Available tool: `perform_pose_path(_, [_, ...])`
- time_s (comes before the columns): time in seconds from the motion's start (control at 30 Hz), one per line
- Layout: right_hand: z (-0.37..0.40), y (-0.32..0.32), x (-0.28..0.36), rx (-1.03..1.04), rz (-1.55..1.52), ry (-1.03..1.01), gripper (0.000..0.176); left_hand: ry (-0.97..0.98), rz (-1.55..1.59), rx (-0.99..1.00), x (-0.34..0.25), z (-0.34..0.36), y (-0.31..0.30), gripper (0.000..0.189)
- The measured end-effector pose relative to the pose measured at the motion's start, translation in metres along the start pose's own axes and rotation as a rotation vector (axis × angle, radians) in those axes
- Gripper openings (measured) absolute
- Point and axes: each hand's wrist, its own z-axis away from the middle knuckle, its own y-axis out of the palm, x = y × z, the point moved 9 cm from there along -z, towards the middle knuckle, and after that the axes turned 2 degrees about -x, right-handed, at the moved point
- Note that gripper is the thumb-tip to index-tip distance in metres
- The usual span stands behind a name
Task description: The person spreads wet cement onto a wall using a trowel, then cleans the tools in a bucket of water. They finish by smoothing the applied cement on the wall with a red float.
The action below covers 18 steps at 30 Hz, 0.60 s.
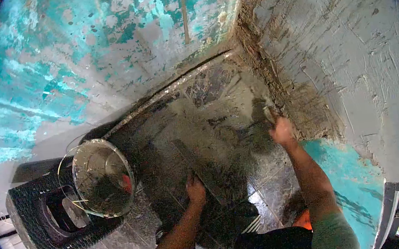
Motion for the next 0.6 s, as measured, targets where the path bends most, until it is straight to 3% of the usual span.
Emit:
perform_pose_path(0.03, [-0.006, 0.001, 0.003, 0.164, 0.123, 0.055, 0.058, -0.052, 0.107, -0.010, 0.003, -0.002, 0.005, 0.034])
perform_pose_path(0.1, [0.008, 0.038, 0.007, 0.143, 0.085, 0.008, 0.059, -0.124, 0.025, -0.014, 0.004, -0.006, 0.008, 0.038])
perform_pose_path(0.17, [0.042, 0.042, 0.039, -0.026, 0.067, -0.191, 0.059, -0.174, -0.211, 0.070, 0.005, -0.008, 0.006, 0.050])
perform_pose_path(0.23, [0.070, 0.003, 0.078, -0.135, 0.030, -0.376, 0.060, -0.053, -0.339, 0.058, -0.023, -0.011, 0.001, 0.053])
perform_pose_path(0.27, [0.083, -0.019, 0.097, -0.169, -0.001, -0.466, 0.061, 0.081, -0.312, -0.015, -0.065, -0.001, 0.001, 0.048])
perform_pose_path(0.33, [0.044, -0.022, 0.094, 0.083, 0.100, -0.168, 0.066, 0.108, -0.310, -0.082, -0.118, 0.016, -0.005, 0.047])
perform_pose_path(0.37, [0.021, -0.033, 0.100, -0.029, 0.065, -0.203, 0.065, 0.007, -0.332, -0.076, -0.133, 0.019, -0.007, 0.048])
perform_pose_path(0.4, [-0.007, -0.039, 0.103, -0.136, 0.053, -0.239, 0.066, -0.082, -0.348, -0.073, -0.136, 0.018, -0.009, 0.049])
perform_pose_path(0.47, [-0.052, -0.040, 0.106, -0.336, 0.062, -0.308, 0.067, 0.072, -0.483, -0.027, -0.110, 0.017, -0.007, 0.049])
perform_pose_path(0.53, [-0.069, -0.007, 0.104, -0.159, 0.214, -0.305, 0.064, 0.054, -0.604, 0.015, -0.095, 0.014, -0.002, 0.049])
perform_pose_path(0.6, [-0.033, -0.024, 0.123, -0.203, 0.202, -0.387, 0.056, -0.150, -0.720, 0.052, -0.073, 0.013, -0.004, 0.049])
